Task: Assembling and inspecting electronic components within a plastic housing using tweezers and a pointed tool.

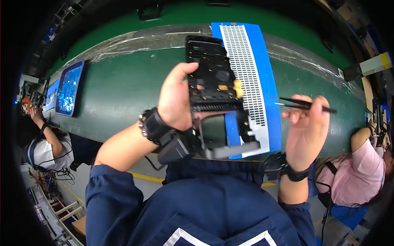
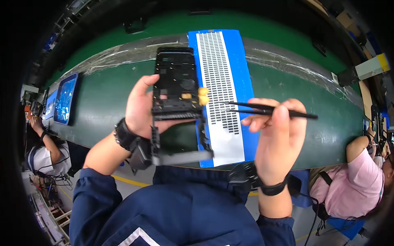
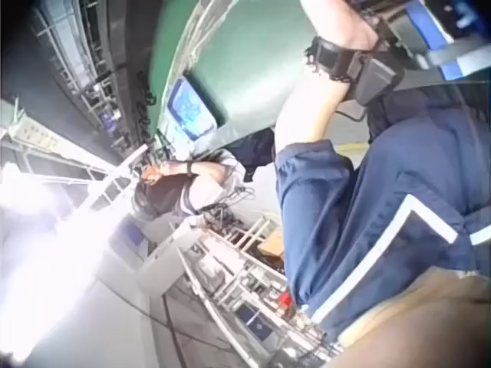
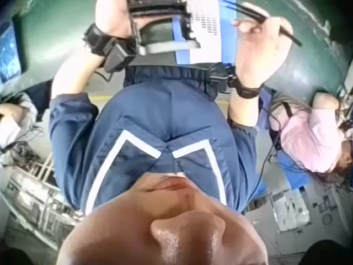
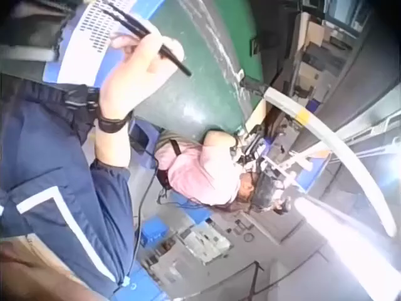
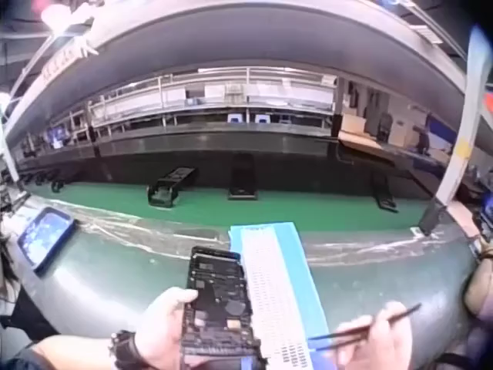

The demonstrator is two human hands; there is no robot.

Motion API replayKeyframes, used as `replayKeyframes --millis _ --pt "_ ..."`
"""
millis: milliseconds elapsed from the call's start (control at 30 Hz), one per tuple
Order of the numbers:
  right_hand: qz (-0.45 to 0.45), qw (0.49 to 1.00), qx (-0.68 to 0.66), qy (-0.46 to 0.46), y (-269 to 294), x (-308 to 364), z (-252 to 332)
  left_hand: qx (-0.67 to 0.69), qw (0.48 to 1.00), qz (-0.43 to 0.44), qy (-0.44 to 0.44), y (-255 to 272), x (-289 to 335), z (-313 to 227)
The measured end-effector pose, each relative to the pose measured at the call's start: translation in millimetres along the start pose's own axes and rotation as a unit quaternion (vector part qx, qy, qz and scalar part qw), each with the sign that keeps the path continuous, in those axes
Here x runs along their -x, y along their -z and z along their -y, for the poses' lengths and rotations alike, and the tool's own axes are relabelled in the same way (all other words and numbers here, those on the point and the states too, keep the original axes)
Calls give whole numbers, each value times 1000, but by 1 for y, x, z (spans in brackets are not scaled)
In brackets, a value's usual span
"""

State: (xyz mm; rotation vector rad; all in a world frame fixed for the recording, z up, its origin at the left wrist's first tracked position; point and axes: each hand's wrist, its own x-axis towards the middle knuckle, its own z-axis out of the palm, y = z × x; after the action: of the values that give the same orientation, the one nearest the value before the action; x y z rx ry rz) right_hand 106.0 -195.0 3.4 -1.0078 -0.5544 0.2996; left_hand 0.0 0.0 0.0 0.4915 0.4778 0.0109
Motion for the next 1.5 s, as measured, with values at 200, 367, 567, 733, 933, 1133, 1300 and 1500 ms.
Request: replayKeyframes --millis 200,367,567,733,933,1133,1300,1500 --pt "38 967 133 -215 31 -8 -25 -34 998 40 42 34 -12 -14" --pt "33 955 167 -245 29 -9 -38 -42 997 40 45 45 -15 -13" --pt "41 943 234 -233 31 -14 -41 -27 997 51 46 54 -12 -12" --pt "40 937 260 -229 30 -13 -43 -111 993 50 5 47 -9 -11" --pt "37 932 273 -236 30 -10 -41 -248 967 56 -34 37 -6 -11" --pt "-2 969 173 -178 24 -13 -31 -250 963 99 7 38 -5 -8" --pt "25 974 163 -152 1 -26 -7 -224 953 185 92 39 4 -2" --pt "230 934 199 -189 -26 -25 -22 -251 944 190 97 39 2 -3"
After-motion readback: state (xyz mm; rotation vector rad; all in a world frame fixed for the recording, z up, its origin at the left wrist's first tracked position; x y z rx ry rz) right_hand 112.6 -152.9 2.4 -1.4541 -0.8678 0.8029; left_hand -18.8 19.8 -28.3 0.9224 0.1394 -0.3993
